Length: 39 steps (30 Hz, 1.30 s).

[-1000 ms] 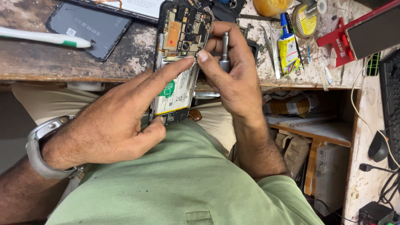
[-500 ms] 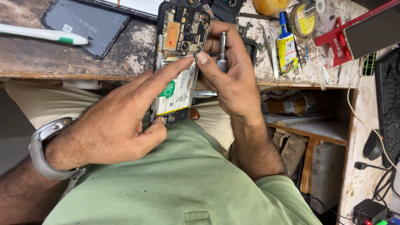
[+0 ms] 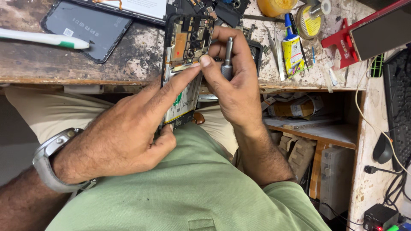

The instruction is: The person applies adhesive to the edges of a smartphone frame, then aligns and attaches a new screen. They connect internal ribbon cables and use a screwdriver to secure components inside the phone.

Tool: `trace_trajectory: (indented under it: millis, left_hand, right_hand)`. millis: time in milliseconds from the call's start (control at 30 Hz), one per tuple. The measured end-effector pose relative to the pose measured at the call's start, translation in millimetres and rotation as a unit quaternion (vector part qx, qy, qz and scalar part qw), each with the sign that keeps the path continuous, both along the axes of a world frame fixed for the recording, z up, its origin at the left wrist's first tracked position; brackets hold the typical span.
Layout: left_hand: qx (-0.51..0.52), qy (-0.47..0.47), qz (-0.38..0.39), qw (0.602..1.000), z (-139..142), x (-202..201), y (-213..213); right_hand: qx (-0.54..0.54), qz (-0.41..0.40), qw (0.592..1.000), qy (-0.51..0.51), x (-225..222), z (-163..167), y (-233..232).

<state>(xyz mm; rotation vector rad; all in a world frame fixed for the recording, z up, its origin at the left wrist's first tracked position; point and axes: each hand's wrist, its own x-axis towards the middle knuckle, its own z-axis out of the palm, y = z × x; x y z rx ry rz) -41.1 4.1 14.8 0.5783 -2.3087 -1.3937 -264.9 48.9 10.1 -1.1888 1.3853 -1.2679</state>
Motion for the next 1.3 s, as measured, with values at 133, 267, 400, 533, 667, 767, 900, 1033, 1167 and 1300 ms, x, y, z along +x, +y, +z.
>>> trace_trajectory:
  millis: [133, 267, 400, 533, 667, 767, 900, 1033, 1167, 1300]
  left_hand:
    - [-0.035, 0.043, 0.005, 0.998, 2.5, 1.0, 1.8]
    - [0.036, -0.081, -0.005, 0.996, 6.2, -0.3, 3.0]
    - [0.05, -0.018, 0.01, 0.999, 7.0, 1.2, 0.5]
    - [0.039, 0.09, 0.002, 0.995, 5.9, 7.1, -2.8]
    - [0.04, 0.126, -0.004, 0.991, 5.4, 8.4, -2.6]
    - [0.024, 0.142, -0.01, 0.99, 5.4, 6.2, -0.5]
    - [0.033, 0.1, -0.002, 0.994, 4.5, 2.2, 3.4]
    - [0.033, 0.091, -0.003, 0.995, 1.3, 0.0, 7.0]
    - [0.046, 0.104, -0.003, 0.993, -2.9, -1.8, 9.0]
    - [0.052, 0.082, 0.001, 0.995, -5.4, 0.0, 8.7]
  right_hand:
    - [-0.018, -0.001, 0.998, 0.052, 0.8, -0.2, -1.0]
    - [-0.039, 0.002, 0.998, 0.054, 2.8, -5.7, 0.0]
    - [-0.03, 0.003, 0.999, 0.042, 1.7, -4.5, 1.4]
    - [0.006, 0.008, 0.992, -0.127, -3.1, 5.2, 0.0]
    - [0.002, 0.022, 0.993, -0.12, -5.2, 11.7, 0.3]
    - [-0.001, 0.01, 0.999, -0.036, -6.4, 12.9, 3.1]
    - [-0.029, 0.03, 0.999, 0.035, -10.9, 14.1, 5.3]
    - [-0.022, 0.048, 0.997, 0.055, -15.4, 15.5, 5.7]
    - [-0.019, 0.06, 0.996, 0.059, -14.8, 12.7, 3.2]
    - [-0.008, 0.063, 0.996, 0.069, -11.7, 10.3, 2.0]
